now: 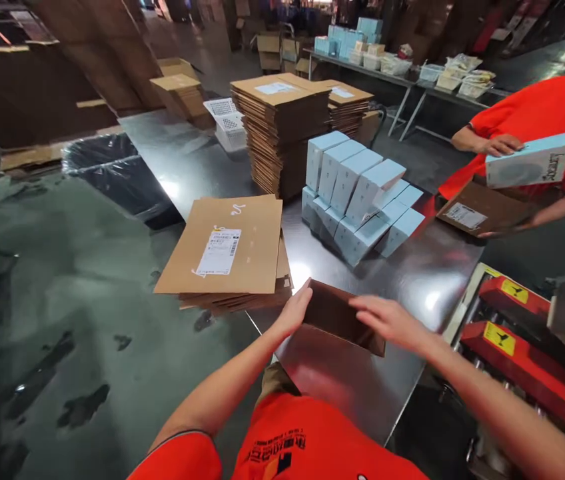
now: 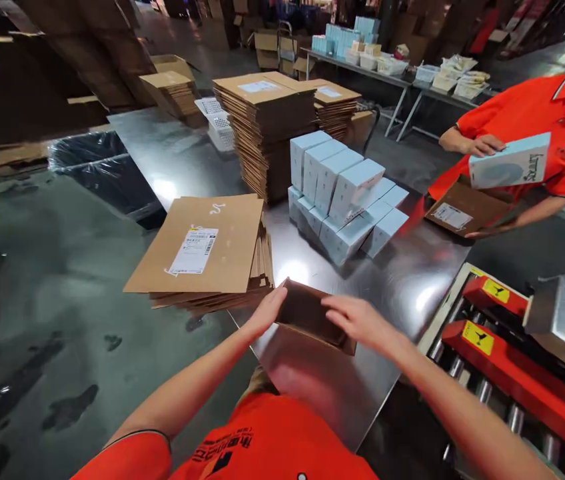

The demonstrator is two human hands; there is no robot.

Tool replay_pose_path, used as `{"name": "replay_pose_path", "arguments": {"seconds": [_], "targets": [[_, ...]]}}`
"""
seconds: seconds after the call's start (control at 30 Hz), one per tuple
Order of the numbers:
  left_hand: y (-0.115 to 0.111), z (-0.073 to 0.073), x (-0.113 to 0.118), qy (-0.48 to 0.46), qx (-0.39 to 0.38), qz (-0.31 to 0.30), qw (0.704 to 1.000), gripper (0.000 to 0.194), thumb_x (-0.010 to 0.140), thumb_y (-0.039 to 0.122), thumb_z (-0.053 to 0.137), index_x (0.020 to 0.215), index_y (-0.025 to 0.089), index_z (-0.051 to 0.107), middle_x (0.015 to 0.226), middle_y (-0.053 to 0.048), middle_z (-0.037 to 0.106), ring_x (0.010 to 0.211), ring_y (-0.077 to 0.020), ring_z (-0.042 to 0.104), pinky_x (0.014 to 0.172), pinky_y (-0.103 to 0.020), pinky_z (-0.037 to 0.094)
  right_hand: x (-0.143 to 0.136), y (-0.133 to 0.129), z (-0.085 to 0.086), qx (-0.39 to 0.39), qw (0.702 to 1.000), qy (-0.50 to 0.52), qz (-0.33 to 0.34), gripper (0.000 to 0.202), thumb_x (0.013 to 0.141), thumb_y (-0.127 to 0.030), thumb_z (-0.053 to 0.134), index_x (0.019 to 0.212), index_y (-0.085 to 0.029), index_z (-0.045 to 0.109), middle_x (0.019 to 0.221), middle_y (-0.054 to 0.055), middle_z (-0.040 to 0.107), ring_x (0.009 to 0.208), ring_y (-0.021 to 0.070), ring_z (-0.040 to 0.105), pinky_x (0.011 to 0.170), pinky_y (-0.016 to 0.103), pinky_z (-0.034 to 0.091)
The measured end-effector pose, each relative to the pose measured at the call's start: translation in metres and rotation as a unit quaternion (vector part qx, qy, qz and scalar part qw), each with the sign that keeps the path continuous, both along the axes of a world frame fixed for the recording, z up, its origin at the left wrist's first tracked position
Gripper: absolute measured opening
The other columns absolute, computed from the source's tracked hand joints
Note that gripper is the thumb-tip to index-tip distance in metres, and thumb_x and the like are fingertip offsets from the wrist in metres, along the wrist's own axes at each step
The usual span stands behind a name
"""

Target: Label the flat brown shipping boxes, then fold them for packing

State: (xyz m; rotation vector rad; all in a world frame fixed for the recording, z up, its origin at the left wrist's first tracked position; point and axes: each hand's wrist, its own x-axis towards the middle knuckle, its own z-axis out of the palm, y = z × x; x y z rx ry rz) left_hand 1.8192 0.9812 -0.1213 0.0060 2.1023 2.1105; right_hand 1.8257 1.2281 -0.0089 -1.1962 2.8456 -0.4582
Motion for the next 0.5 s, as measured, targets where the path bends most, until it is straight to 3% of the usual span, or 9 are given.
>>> {"name": "replay_pose_path", "arguments": {"seconds": [0.07,0.13,0.17,0.2,0.27,0.37,0.43,0.5], "targets": [[0.003,0.001,-0.003,0.006,-0.002,0.0,1.0,0.063,0.095,0.05,0.045,0.145,0.013,0.05,0.156,-0.008,0.041,0.148,-0.0246,0.033,0.126,-0.041,0.018,-0.076,0.003,0.04,-0.045,0.99,0.119,-0.068,0.04,0.096,-0.024,0.053,0.136,-0.018,0.056,0.138,0.011,0.061,0.129,0.0235,0.056,0.11,0.041,0.044],[0.006,0.0,-0.008,0.002,-0.005,-0.003,1.0,0.064,0.095,0.052,0.044,0.146,0.013,0.05,0.155,-0.009,0.042,0.148,-0.0239,0.033,0.126,-0.04,0.018,-0.156,0.002,0.077,-0.035,0.974,0.186,-0.128,0.06,0.092,-0.02,0.054,0.149,-0.009,0.039,0.16,0.014,0.033,0.148,0.0296,0.03,0.12,0.047,0.03],[0.007,-0.001,-0.01,-0.003,-0.007,-0.003,1.0,0.065,0.095,0.052,0.043,0.146,0.013,0.049,0.155,-0.01,0.042,0.148,-0.0238,0.033,0.126,-0.04,0.019,-0.192,-0.001,0.091,-0.035,0.97,0.194,-0.142,0.062,0.093,-0.02,0.05,0.151,-0.004,0.034,0.162,0.015,0.027,0.15,0.033,0.021,0.12,0.052,0.025],[0.008,-0.002,-0.013,-0.007,-0.008,-0.002,1.0,0.065,0.095,0.052,0.043,0.146,0.013,0.049,0.154,-0.01,0.043,0.148,-0.0239,0.034,0.126,-0.041,0.019,-0.221,-0.005,0.102,-0.029,0.969,0.194,-0.153,0.064,0.092,-0.019,0.05,0.151,-0.001,0.031,0.163,0.018,0.024,0.151,0.0356,0.017,0.119,0.056,0.023],[0.01,-0.004,-0.018,-0.015,-0.006,0.0,1.0,0.065,0.095,0.053,0.043,0.145,0.013,0.05,0.153,-0.011,0.044,0.147,-0.025,0.035,0.125,-0.043,0.02,-0.26,-0.012,0.111,-0.016,0.971,0.178,-0.161,0.061,0.091,-0.016,0.055,0.147,-0.001,0.037,0.157,0.022,0.035,0.148,0.036,0.026,0.117,0.061,0.023],[0.013,-0.005,-0.023,-0.021,-0.002,-0.004,1.0,0.066,0.095,0.054,0.043,0.145,0.013,0.05,0.153,-0.011,0.044,0.147,-0.0253,0.035,0.125,-0.042,0.021,-0.266,-0.01,0.109,0.012,0.971,0.174,-0.165,0.047,0.09,-0.016,0.06,0.136,-0.009,0.053,0.144,0.02,0.053,0.136,0.0313,0.046,0.116,0.063,0.027],[0.014,-0.003,-0.025,-0.024,-0.001,-0.012,1.0,0.066,0.095,0.053,0.042,0.146,0.012,0.048,0.154,-0.011,0.042,0.148,-0.0246,0.033,0.126,-0.041,0.02,-0.239,0.003,0.111,0.029,0.966,0.191,-0.17,0.038,0.093,-0.025,0.058,0.129,-0.012,0.059,0.139,0.02,0.056,0.131,0.0338,0.05,0.114,0.066,0.027],[0.016,0.002,-0.027,-0.022,-0.002,-0.019,1.0,0.064,0.097,0.05,0.039,0.147,0.011,0.047,0.155,-0.011,0.041,0.148,-0.024,0.033,0.126,-0.04,0.02,-0.193,0.021,0.117,0.023,0.96,0.214,-0.181,0.045,0.092,-0.04,0.059,0.129,-0.014,0.058,0.139,0.02,0.054,0.131,0.0392,0.048,0.111,0.07,0.03]]}}
